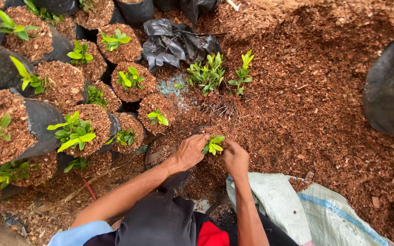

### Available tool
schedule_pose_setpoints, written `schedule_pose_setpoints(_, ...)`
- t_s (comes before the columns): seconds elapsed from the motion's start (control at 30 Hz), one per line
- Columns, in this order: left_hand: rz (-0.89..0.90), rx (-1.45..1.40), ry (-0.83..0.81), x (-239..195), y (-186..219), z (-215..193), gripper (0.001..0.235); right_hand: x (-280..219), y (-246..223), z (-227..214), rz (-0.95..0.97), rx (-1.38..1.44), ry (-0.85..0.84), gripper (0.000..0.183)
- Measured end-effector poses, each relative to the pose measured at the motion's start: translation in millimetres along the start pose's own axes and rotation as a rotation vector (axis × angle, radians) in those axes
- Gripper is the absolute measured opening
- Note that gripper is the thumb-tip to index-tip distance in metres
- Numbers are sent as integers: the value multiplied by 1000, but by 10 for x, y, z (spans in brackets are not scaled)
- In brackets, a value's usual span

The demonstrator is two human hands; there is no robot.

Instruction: The person places small plants into black plastic bags and fills them with mulch-like soil by hand, working on the ground next to a large pile of planting material.

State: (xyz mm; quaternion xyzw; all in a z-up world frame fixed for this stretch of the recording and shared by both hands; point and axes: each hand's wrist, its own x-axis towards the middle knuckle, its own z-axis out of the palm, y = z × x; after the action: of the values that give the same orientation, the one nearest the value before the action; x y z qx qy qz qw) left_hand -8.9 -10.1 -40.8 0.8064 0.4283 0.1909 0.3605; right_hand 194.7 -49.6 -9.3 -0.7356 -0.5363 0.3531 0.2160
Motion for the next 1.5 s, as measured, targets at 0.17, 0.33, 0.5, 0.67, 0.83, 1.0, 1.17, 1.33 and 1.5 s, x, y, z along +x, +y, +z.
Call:
schedule_pose_setpoints(0.17,-104,-79,-127,44,18,-57,52,-241,88,253,12,-204,11,79)
schedule_pose_setpoints(0.33,15,0,2,12,22,27,49,-516,296,804,-43,-338,165,90)
schedule_pose_setpoints(0.5,-17,-3,-113,-43,-29,92,61,-322,612,346,209,-113,24,57)
schedule_pose_setpoints(0.67,56,-3,7,-128,5,128,57,26,-24,-219,-66,10,-12,47)
schedule_pose_setpoints(0.83,199,219,155,-106,145,-99,25,263,-668,-600,175,88,-555,75)
schedule_pose_setpoints(1.0,255,182,132,-84,41,-58,25,324,-577,-236,70,-121,-418,36)
schedule_pose_setpoints(1.17,125,26,151,-110,-37,61,44,-164,-538,-3,7,-141,-65,45)
schedule_pose_setpoints(1.33,-109,-34,49,-55,-7,-15,50,-229,-472,308,65,-202,118,28)
schedule_pose_setpoints(1.5,-75,-122,25,64,92,-354,73,-194,-437,416,15,-398,118,22)
